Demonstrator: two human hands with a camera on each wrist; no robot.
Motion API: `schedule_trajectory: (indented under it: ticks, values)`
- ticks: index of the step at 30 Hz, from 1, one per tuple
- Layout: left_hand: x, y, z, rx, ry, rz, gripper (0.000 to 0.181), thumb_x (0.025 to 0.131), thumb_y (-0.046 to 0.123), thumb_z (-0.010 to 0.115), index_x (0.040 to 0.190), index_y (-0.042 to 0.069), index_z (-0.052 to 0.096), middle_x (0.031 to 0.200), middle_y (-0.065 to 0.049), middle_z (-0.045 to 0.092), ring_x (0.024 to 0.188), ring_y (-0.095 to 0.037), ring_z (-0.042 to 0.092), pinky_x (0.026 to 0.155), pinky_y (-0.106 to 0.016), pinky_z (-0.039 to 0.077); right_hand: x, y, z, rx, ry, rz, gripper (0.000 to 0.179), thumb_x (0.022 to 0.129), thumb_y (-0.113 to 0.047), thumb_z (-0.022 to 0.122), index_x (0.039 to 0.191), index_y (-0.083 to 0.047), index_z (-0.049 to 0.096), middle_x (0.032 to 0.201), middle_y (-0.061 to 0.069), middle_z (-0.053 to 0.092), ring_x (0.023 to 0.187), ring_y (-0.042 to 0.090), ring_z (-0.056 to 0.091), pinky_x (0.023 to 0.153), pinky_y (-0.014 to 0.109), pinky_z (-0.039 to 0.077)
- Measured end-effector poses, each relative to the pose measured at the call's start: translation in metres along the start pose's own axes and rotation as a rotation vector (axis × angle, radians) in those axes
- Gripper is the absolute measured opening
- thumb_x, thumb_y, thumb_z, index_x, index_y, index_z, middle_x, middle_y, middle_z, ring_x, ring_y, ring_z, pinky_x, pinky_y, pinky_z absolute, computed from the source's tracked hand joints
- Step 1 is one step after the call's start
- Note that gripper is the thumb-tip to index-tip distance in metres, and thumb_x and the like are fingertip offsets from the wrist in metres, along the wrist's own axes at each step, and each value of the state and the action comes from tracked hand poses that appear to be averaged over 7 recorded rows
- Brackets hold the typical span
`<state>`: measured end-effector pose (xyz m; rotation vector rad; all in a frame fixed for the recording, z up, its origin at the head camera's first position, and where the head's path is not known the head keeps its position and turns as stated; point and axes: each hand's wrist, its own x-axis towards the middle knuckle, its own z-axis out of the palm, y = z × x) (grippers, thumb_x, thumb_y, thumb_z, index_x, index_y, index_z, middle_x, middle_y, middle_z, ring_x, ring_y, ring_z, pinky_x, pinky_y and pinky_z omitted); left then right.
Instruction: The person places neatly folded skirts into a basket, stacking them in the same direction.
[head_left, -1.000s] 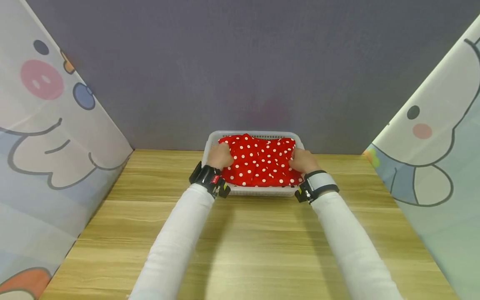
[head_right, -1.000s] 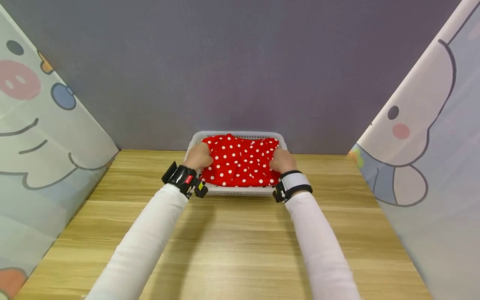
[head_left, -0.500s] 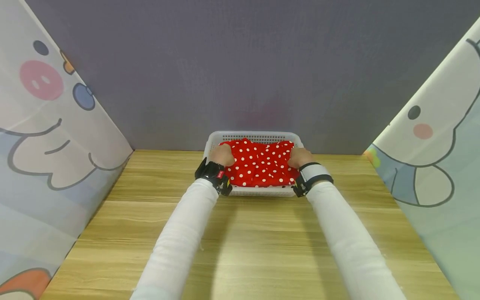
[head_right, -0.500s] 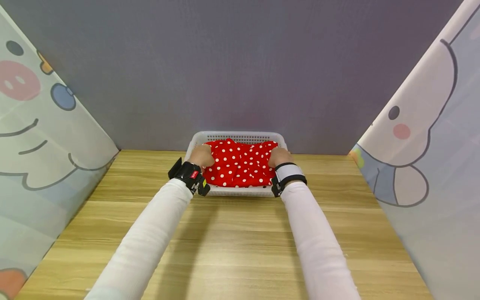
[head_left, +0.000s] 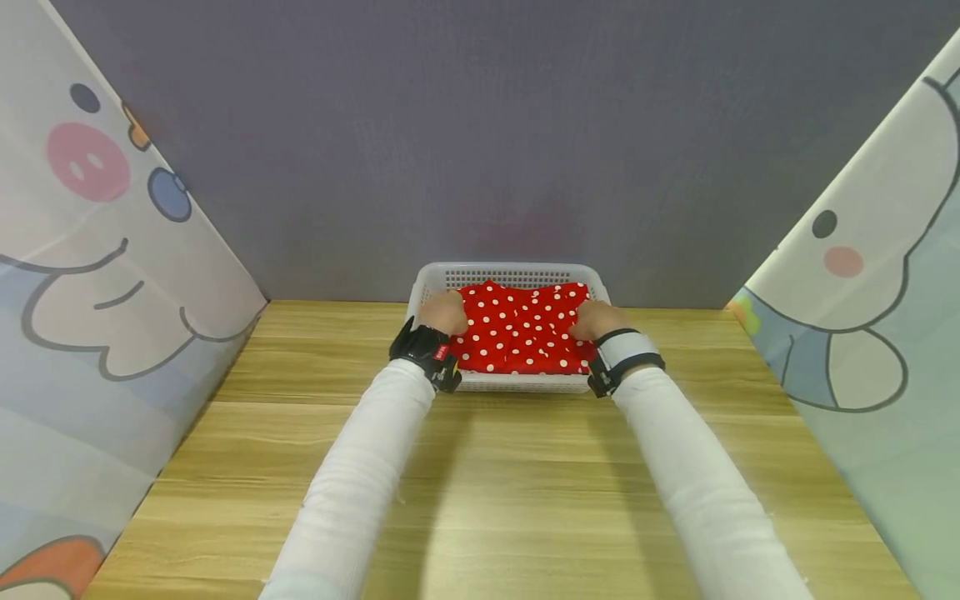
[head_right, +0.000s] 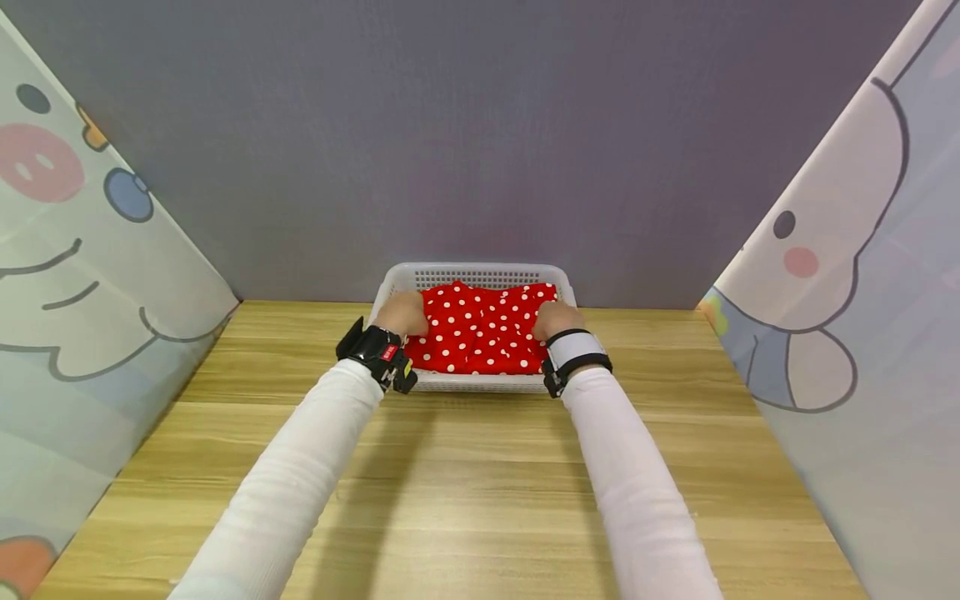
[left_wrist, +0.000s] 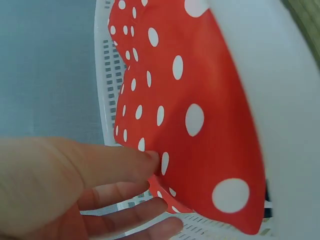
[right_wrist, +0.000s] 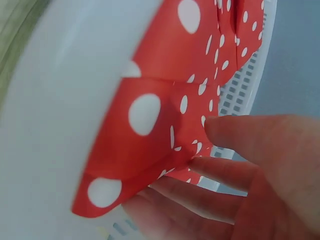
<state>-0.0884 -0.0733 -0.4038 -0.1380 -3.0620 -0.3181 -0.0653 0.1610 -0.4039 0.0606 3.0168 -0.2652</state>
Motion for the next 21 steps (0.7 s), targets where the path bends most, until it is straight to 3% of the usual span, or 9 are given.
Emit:
schedule_trajectory:
  ticks: [4, 7, 11, 14, 18, 21]
  values:
    - [-0.001, -0.003, 0.0, 0.017, -0.014, 0.018, 0.031, 0.081, 0.015, 0.063, 0.109, 0.005, 0.058, 0.094, -0.008, 0.061, 0.08, -0.022, 0.053, 0.071, -0.034, 0.047, 0.001, -0.001, 0.002, -0.029, 0.016, -0.04, 0.029, 0.09, -0.024, 0.052, 0.096, 0.002, 0.06, 0.077, 0.012, 0.055, 0.072, 0.023, 0.051, 0.064, 0.032, 0.042]
    - [-0.002, -0.008, 0.001, 0.032, -0.021, 0.041, 0.028, 0.079, 0.017, 0.065, 0.104, 0.005, 0.06, 0.09, -0.008, 0.059, 0.079, -0.022, 0.052, 0.069, -0.033, 0.046, 0.001, -0.001, 0.003, -0.035, 0.038, -0.073, 0.034, 0.092, -0.029, 0.049, 0.101, 0.001, 0.061, 0.08, 0.012, 0.058, 0.073, 0.023, 0.052, 0.068, 0.034, 0.042]
    - [-0.003, -0.014, 0.002, 0.043, -0.06, 0.091, 0.039, 0.08, 0.026, 0.066, 0.112, 0.005, 0.056, 0.097, -0.008, 0.059, 0.085, -0.023, 0.053, 0.073, -0.035, 0.046, -0.001, 0.0, 0.005, -0.029, 0.06, -0.14, 0.048, 0.094, -0.034, 0.044, 0.125, 0.003, 0.05, 0.106, 0.021, 0.06, 0.093, 0.031, 0.055, 0.087, 0.045, 0.043]
    - [-0.007, -0.017, 0.001, 0.053, -0.098, 0.139, 0.058, 0.082, 0.036, 0.063, 0.129, 0.006, 0.046, 0.117, -0.011, 0.056, 0.102, -0.027, 0.053, 0.086, -0.039, 0.045, -0.002, 0.0, 0.007, -0.036, 0.083, -0.184, 0.057, 0.094, -0.037, 0.041, 0.136, 0.002, 0.039, 0.13, 0.025, 0.048, 0.118, 0.04, 0.046, 0.101, 0.053, 0.033]
    - [-0.011, -0.021, 0.0, 0.099, -0.127, 0.221, 0.077, 0.085, 0.046, 0.057, 0.144, 0.008, 0.025, 0.146, -0.013, 0.032, 0.132, -0.032, 0.031, 0.106, -0.047, 0.029, -0.005, 0.002, 0.013, -0.067, 0.128, -0.231, 0.062, 0.094, -0.04, 0.04, 0.142, -0.002, 0.031, 0.143, 0.026, 0.031, 0.133, 0.044, 0.026, 0.108, 0.055, 0.02]
    - [-0.014, -0.023, 0.001, 0.134, -0.141, 0.272, 0.08, 0.088, 0.049, 0.051, 0.148, 0.011, 0.015, 0.153, -0.012, 0.015, 0.139, -0.035, 0.014, 0.11, -0.051, 0.018, -0.007, 0.004, 0.019, -0.068, 0.145, -0.261, 0.064, 0.093, -0.042, 0.041, 0.143, -0.004, 0.03, 0.147, 0.025, 0.024, 0.135, 0.045, 0.018, 0.107, 0.059, 0.016]
